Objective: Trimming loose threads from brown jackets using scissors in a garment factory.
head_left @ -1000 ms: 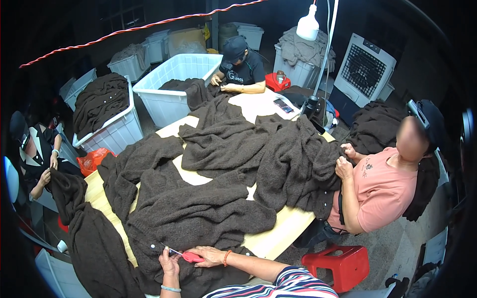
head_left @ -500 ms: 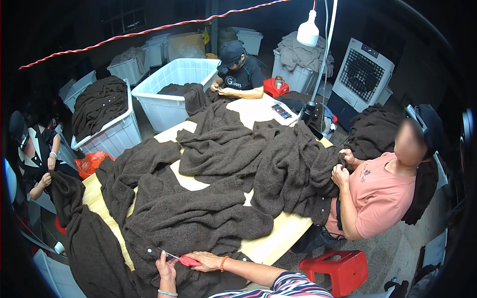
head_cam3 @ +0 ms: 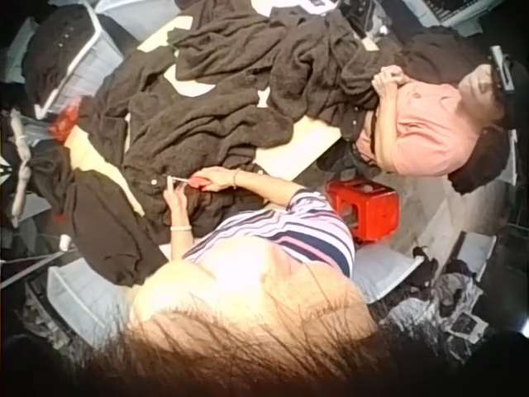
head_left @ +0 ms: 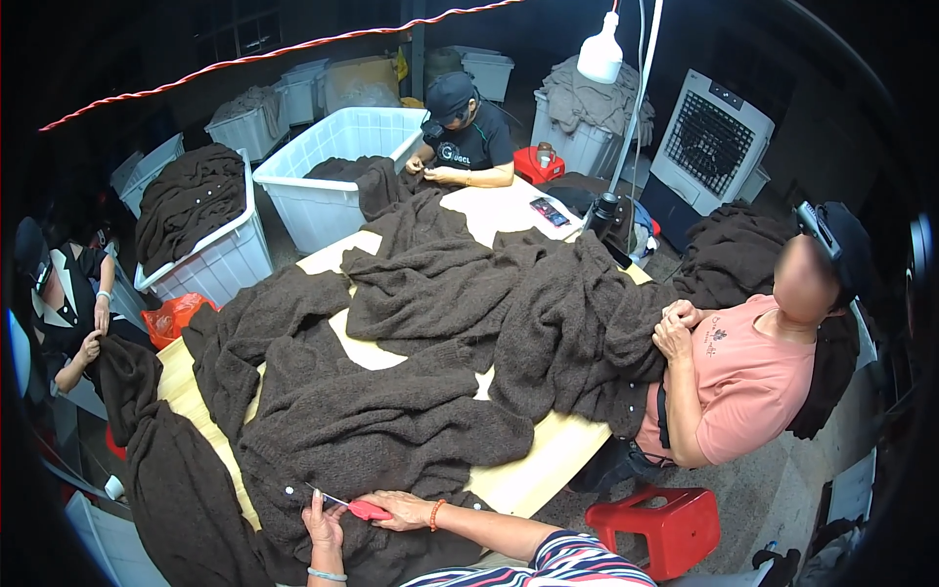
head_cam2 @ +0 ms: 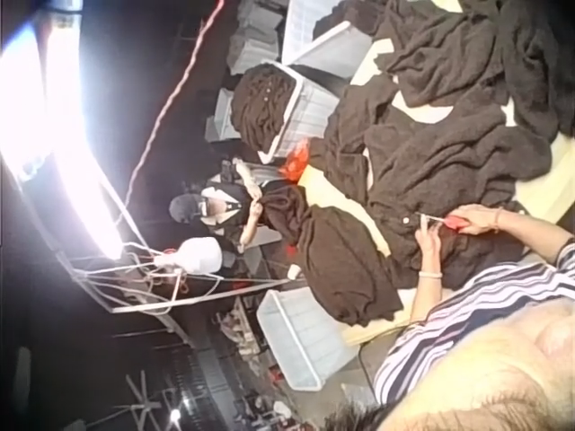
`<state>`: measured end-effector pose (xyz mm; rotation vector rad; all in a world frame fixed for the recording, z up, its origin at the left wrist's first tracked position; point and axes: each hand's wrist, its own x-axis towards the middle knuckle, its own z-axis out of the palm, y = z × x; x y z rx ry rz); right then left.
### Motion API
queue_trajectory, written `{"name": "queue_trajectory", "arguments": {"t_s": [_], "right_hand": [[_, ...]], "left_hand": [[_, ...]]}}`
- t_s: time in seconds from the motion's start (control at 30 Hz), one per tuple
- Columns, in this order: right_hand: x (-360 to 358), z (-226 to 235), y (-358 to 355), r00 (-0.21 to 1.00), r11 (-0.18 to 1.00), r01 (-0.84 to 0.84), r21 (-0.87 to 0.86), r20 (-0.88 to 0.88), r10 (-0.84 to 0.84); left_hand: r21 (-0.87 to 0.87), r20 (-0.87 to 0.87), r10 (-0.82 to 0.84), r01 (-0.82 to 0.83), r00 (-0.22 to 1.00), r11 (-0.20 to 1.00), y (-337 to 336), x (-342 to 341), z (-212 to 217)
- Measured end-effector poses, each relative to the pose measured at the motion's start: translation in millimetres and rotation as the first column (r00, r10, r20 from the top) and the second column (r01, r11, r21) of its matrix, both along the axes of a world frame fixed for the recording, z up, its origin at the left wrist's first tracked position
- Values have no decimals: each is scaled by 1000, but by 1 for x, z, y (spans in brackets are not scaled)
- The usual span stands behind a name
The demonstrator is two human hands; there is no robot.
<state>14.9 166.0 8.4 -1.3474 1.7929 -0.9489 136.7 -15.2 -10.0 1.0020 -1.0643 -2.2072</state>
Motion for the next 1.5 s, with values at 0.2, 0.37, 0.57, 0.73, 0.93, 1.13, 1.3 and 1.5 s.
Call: {"name": "queue_trajectory", "arguments": {"t_s": [0.2, 0.37, 0.57, 0.73, 0.93, 1.13, 1.3, 1.5], "right_hand": [[2, -17, 0, 998, 993, 56, -106, -36, -60], [1, -11, 0, 999, 994, 42, -103, -4, -43], [0, -12, -1, 999, 993, 51, -111, 4, -50], [0, -11, -2, 999, 994, 43, -105, 20, -42], [0, 2, 1, 999, 1000, 17, -11, 51, -16], [-3, 5, 1, 999, 999, 13, -29, 48, -12], [-4, 1, 1, 999, 999, 31, -39, 38, -30], [-9, 6, -1, 999, 999, 31, -26, 33, -31]], "left_hand": [[23, -9, 7, -6, 1000, 1000, 1, -4, 1], [16, -19, 4, -4, 1000, 1000, 1, -4, 4], [-1, -5, -12, 12, 1000, 1000, 2, -5, 8], [8, -18, -21, 21, 1000, 1000, 0, -4, 3], [31, 14, 22, -22, 1000, 999, 0, 0, -2], [21, -14, 13, -13, 1000, 1000, -2, -1, -6], [3, -11, 8, -8, 1000, 1000, -1, -4, -3], [11, -28, 2, -2, 1000, 1000, -3, -8, -5]]}}
